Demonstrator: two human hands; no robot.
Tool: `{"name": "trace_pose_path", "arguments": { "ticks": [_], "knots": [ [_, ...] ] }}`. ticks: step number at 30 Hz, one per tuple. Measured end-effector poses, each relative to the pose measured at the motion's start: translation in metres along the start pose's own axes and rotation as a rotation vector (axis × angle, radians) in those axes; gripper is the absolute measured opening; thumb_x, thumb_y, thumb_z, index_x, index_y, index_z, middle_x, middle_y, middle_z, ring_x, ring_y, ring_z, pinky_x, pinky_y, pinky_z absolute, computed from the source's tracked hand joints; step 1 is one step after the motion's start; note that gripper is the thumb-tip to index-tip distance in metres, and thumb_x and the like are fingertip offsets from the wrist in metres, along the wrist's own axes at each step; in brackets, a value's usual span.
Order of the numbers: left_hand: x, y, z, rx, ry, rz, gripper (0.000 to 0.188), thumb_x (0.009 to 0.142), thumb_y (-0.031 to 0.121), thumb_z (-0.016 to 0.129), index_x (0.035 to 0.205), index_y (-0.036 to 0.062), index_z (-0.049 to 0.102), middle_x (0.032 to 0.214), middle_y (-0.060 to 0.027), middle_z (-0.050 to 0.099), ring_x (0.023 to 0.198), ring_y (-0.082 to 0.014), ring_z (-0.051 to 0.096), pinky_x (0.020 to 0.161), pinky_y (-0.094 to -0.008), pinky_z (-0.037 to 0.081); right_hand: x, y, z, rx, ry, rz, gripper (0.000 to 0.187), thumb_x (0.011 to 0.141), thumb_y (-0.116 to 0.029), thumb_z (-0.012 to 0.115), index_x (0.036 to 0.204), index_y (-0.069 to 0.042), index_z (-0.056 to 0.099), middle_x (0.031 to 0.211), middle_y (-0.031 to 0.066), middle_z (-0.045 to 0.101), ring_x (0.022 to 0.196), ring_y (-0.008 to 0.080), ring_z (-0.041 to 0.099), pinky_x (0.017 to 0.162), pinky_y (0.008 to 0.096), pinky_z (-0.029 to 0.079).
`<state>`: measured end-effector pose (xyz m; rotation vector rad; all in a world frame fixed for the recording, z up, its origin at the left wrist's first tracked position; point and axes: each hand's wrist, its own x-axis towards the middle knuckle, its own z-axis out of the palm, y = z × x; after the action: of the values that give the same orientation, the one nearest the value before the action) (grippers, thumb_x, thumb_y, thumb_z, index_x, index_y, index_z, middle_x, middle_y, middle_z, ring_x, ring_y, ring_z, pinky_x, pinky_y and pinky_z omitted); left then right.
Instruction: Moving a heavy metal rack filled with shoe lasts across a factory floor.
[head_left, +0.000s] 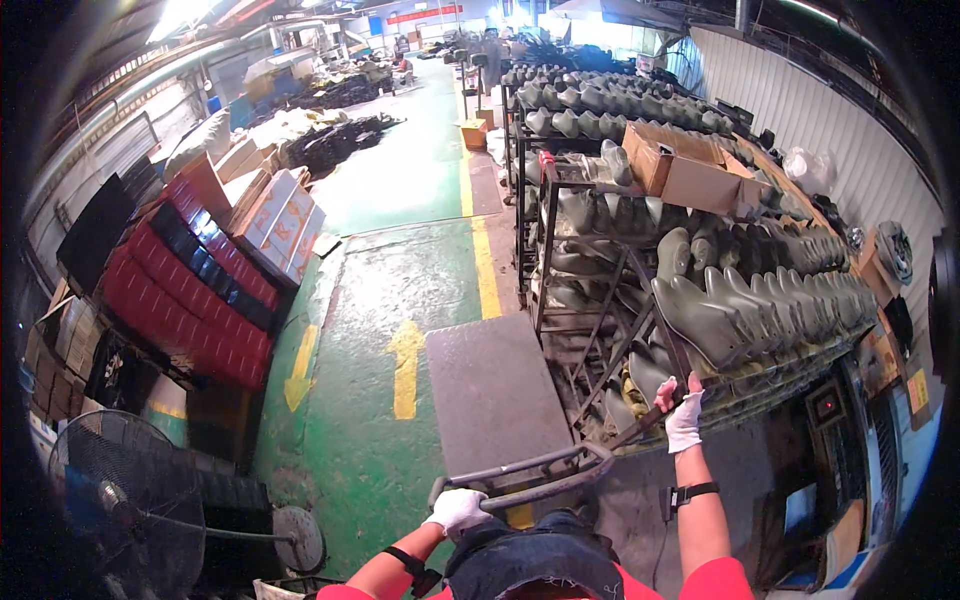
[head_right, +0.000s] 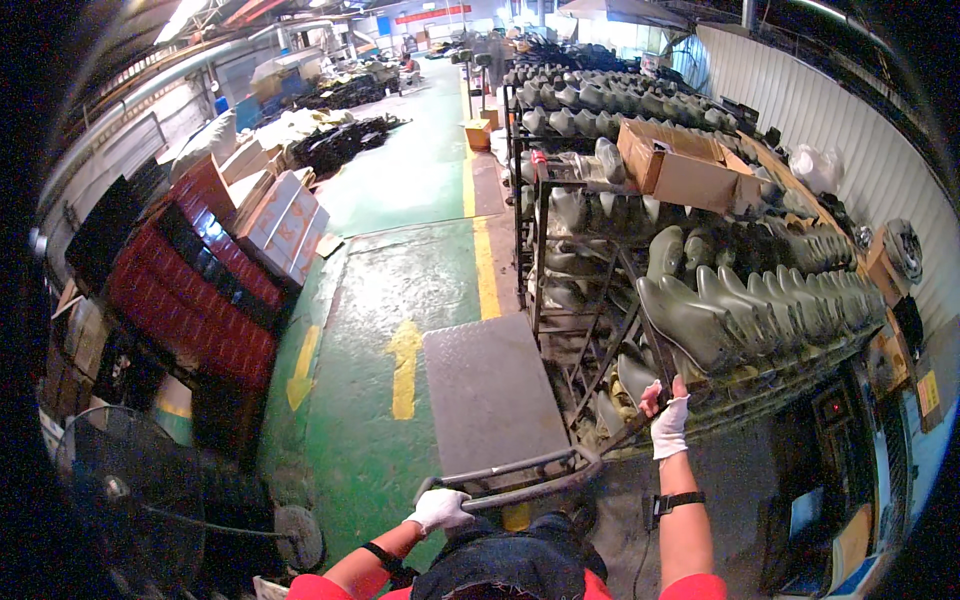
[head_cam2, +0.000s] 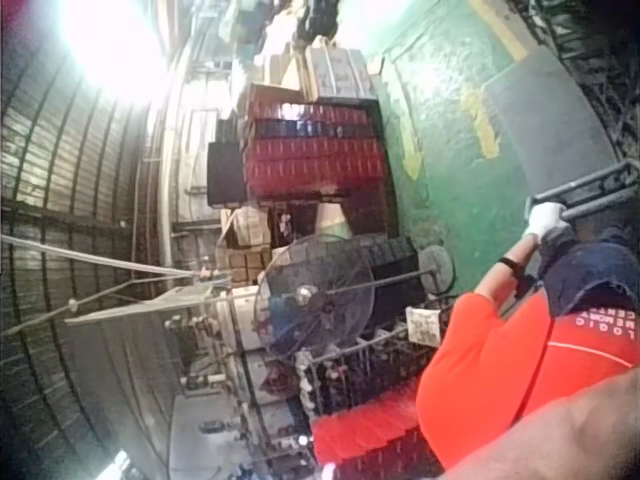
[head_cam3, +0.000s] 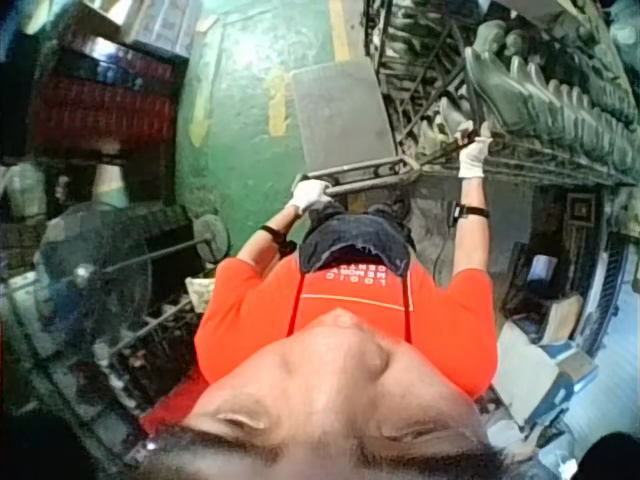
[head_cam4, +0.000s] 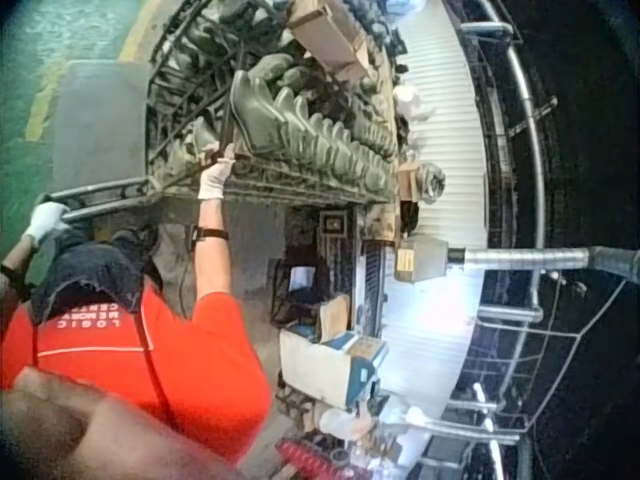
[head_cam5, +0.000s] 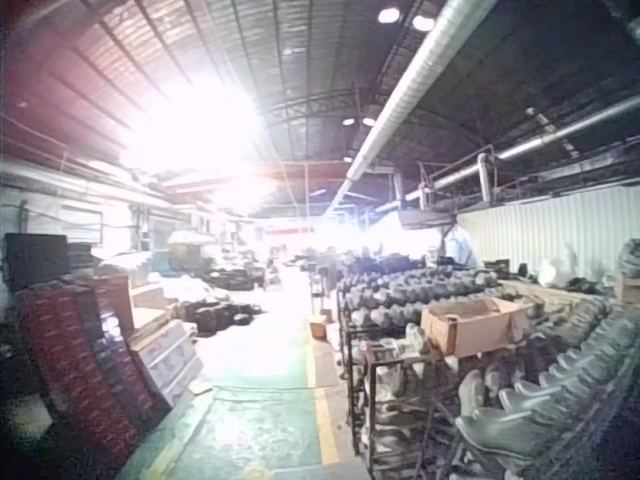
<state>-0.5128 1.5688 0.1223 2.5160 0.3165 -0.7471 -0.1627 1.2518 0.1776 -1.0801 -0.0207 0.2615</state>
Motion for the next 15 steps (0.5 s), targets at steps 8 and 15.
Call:
{"name": "trace_pose_path", "arguments": {
  "ticks": [8,15],
  "knots": [
    [0.0014,0.0016,-0.0033,-0.025,0.022,0.000,0.042,0.075,0.047,0.067,0.104,0.0170,0.072,0.092,-0.0150,0.072,0.090,-0.0340,0.070,0.081,-0.0463,0.053,0.0028,0.0032,-0.0064,0.015,-0.037,-0.016,0.074,0.090,-0.070,0.046,0.063,-0.002,0.058,0.052,0.0044,0.047,0.042,0.0164,0.042,0.048,0.0304,0.037],
    [0.0081,-0.0078,0.0018,-0.055,-0.005,0.045,0.039,0.075,0.045,0.067,0.099,0.0148,0.072,0.091,-0.0138,0.072,0.088,-0.0342,0.069,0.081,-0.0452,0.053,0.0021,0.0023,-0.0048,-0.023,-0.072,-0.041,0.074,0.090,-0.070,0.046,0.063,-0.002,0.058,0.052,0.0043,0.046,0.043,0.0157,0.041,0.048,0.0303,0.038]
  ]
}}
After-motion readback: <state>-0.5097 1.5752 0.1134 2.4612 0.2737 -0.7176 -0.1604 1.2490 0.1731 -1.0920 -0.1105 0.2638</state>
